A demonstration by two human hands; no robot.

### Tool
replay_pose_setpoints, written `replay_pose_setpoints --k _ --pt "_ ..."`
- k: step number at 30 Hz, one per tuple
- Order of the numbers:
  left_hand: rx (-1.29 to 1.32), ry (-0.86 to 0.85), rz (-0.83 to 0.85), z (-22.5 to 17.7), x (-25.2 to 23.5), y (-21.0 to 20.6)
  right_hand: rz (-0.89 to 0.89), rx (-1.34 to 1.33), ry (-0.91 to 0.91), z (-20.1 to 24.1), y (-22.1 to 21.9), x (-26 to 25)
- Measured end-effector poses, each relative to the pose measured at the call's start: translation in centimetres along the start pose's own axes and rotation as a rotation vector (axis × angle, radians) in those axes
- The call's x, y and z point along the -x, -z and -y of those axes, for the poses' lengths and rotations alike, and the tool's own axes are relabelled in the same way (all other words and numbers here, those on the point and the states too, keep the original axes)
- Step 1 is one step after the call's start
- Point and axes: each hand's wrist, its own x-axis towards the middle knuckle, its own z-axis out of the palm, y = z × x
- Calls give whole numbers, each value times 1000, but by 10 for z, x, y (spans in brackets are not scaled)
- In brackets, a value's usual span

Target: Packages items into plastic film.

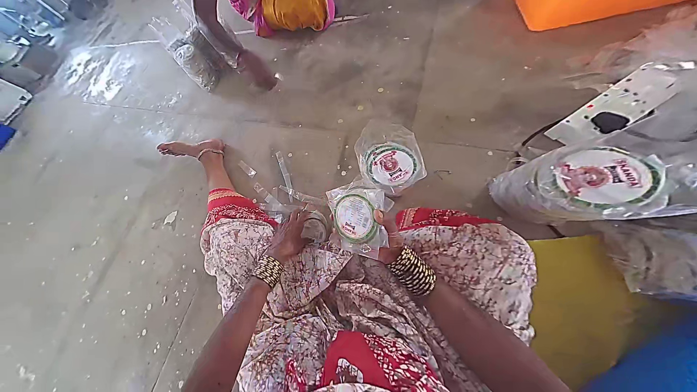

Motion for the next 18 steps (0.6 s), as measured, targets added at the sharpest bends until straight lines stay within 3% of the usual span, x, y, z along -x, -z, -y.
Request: replay_pose_setpoints --k 2,5,9,12,18 --pt "-60 106 5 1 3 -6 -69 22 -3 0 -5 0" --pt "107 117 -8 8 4 -7 -28 42 -16 0 0 0" --pt "59 -5 84 8 3 -2 -12 86 23 2 -6 5" --pt "57 -56 9 3 4 -14 -40 105 3 0 -4 5" --pt "360 -193 -160 3 8 -26 -2 171 -21 0 2 2"
